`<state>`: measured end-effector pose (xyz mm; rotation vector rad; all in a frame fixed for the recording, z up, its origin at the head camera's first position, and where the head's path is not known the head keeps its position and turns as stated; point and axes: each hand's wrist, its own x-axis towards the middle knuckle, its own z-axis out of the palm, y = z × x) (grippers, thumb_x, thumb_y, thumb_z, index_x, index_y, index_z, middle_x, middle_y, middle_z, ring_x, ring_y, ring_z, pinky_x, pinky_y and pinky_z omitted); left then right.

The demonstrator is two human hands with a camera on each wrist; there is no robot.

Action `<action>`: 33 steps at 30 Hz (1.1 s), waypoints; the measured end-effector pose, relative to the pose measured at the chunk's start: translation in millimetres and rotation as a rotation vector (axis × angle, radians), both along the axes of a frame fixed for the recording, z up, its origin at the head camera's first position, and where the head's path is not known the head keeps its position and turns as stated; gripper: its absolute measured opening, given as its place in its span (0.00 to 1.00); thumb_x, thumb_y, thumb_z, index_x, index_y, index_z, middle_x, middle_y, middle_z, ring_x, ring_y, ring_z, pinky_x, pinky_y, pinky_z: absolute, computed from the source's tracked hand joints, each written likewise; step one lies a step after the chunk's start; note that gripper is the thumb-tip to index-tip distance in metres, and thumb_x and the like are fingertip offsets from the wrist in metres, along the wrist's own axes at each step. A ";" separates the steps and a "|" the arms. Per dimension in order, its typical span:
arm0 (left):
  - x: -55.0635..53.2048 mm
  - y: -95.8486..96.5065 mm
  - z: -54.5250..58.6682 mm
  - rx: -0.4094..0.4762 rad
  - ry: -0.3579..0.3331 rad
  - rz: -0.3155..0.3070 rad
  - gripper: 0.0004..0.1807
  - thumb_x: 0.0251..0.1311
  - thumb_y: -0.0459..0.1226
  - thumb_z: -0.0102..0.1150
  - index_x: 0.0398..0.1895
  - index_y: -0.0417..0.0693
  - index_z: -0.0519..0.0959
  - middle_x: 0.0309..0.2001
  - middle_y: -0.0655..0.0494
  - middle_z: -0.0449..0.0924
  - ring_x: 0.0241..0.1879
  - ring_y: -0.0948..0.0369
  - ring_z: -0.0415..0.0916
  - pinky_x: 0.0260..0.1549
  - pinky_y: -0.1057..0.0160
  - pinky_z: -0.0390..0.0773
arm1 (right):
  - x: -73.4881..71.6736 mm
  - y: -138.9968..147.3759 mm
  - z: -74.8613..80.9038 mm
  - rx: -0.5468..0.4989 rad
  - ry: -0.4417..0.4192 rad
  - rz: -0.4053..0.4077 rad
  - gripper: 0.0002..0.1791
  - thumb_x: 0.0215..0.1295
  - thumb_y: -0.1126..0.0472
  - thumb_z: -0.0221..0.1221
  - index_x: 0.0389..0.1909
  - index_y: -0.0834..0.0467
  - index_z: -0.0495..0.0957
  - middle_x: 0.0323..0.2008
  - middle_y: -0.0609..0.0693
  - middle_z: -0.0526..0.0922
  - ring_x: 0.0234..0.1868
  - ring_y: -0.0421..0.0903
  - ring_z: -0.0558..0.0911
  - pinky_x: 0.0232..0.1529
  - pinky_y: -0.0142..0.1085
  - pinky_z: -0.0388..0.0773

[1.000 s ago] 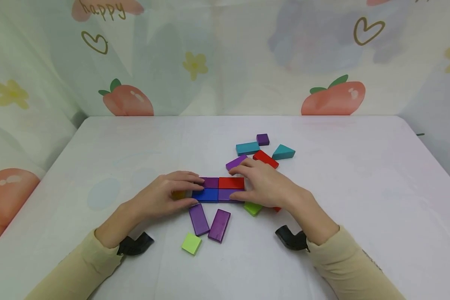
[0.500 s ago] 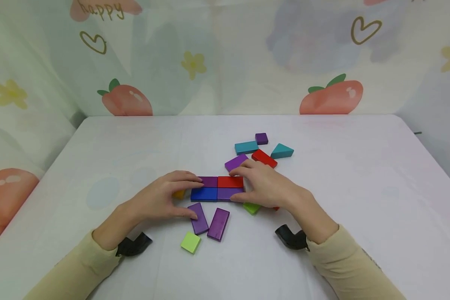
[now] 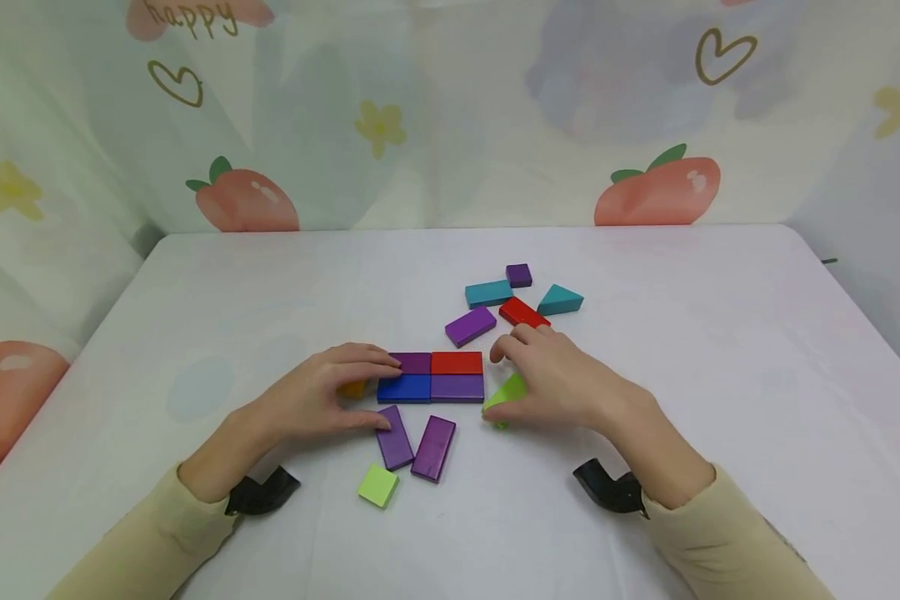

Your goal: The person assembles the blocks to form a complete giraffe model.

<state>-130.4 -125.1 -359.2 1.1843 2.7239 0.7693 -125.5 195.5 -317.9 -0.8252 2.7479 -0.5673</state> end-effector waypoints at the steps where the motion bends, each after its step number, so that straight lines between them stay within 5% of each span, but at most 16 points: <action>1: 0.0 -0.1 0.4 -0.002 -0.002 0.003 0.32 0.54 0.53 0.76 0.61 0.50 0.83 0.61 0.57 0.78 0.65 0.59 0.70 0.62 0.56 0.73 | 2.6 0.4 -0.7 -0.010 0.017 0.006 0.32 0.53 0.40 0.74 0.53 0.56 0.80 0.48 0.48 0.78 0.52 0.52 0.75 0.52 0.52 0.77; 15: -0.6 -1.2 1.7 -0.002 0.016 -0.004 0.30 0.56 0.52 0.74 0.60 0.50 0.83 0.61 0.56 0.79 0.65 0.57 0.70 0.63 0.55 0.72 | 34.7 -40.5 -11.8 -0.057 0.101 0.233 0.28 0.57 0.39 0.72 0.51 0.53 0.80 0.47 0.42 0.77 0.51 0.43 0.77 0.53 0.45 0.79; 33: -1.2 -0.1 1.4 0.006 -0.007 -0.021 0.29 0.56 0.52 0.74 0.59 0.49 0.83 0.61 0.57 0.78 0.66 0.57 0.69 0.63 0.54 0.72 | 45.5 -29.7 -12.2 0.034 0.144 0.197 0.25 0.55 0.47 0.74 0.52 0.51 0.81 0.49 0.43 0.78 0.51 0.45 0.76 0.54 0.47 0.78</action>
